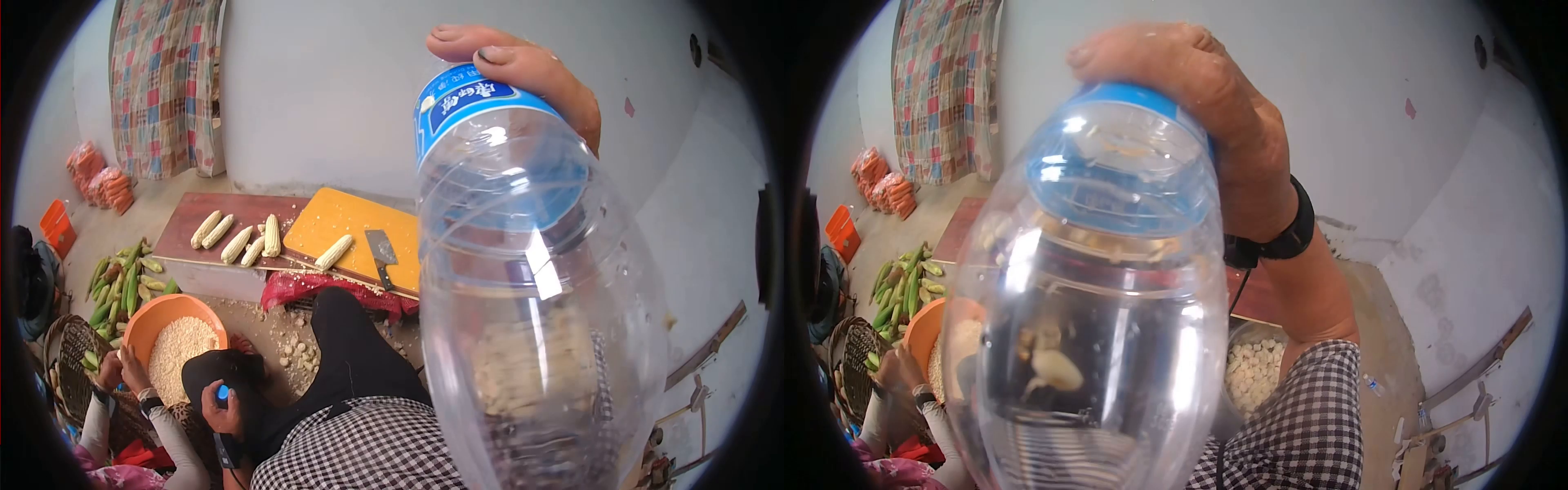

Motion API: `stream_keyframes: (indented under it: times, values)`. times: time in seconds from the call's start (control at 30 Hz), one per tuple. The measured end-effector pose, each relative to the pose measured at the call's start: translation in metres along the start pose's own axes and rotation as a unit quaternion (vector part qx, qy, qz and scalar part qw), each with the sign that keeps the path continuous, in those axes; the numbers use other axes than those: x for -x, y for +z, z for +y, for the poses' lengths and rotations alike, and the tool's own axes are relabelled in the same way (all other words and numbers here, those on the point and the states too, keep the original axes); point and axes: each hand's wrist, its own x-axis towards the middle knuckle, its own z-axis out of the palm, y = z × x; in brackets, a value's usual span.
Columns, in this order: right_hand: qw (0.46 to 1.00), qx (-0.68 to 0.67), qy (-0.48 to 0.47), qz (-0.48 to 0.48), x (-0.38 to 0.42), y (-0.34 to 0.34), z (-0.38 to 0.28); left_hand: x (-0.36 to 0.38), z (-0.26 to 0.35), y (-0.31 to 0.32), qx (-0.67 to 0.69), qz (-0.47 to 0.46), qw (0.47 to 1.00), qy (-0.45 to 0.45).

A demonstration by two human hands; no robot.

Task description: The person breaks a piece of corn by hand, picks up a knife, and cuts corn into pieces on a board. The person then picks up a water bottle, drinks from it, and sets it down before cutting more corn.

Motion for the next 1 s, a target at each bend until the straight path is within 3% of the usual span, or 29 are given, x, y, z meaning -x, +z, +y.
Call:
stream_keyframes:
  times: [0.17,0.33,0.47,0.53,0.57,0.63,0.73,0.83,1.0]
  values:
    - [0.996,-0.026,-0.017,0.082,0.011,0.017,0.015,0.000,-0.001,-0.002,0.009,-0.008,1.000,-0.012]
    - [0.999,0.032,-0.004,0.004,-0.001,0.001,0.006,0.000,-0.001,-0.002,0.018,-0.008,1.000,-0.011]
    - [0.995,-0.016,-0.037,0.086,0.008,0.017,0.018,0.001,0.000,-0.001,0.017,-0.010,1.000,-0.017]
    - [0.998,0.008,0.040,0.038,0.002,0.010,0.005,0.002,-0.002,-0.001,0.022,-0.012,0.999,-0.022]
    - [0.991,0.045,0.123,-0.033,-0.019,-0.004,-0.024,0.002,-0.003,-0.001,0.021,-0.012,0.999,-0.022]
    - [0.982,0.062,0.160,-0.076,-0.023,-0.009,-0.031,0.001,0.000,-0.002,0.016,-0.012,1.000,-0.023]
    - [0.997,0.023,0.068,-0.025,-0.006,-0.004,-0.009,0.000,0.002,-0.002,0.017,-0.012,1.000,-0.023]
    - [0.997,0.014,0.064,-0.027,-0.007,-0.004,-0.010,0.000,0.000,-0.002,0.002,-0.005,1.000,0.008]
    - [0.999,0.008,0.034,-0.034,-0.004,-0.009,-0.001,-0.001,0.006,-0.003,0.008,-0.009,1.000,-0.014]
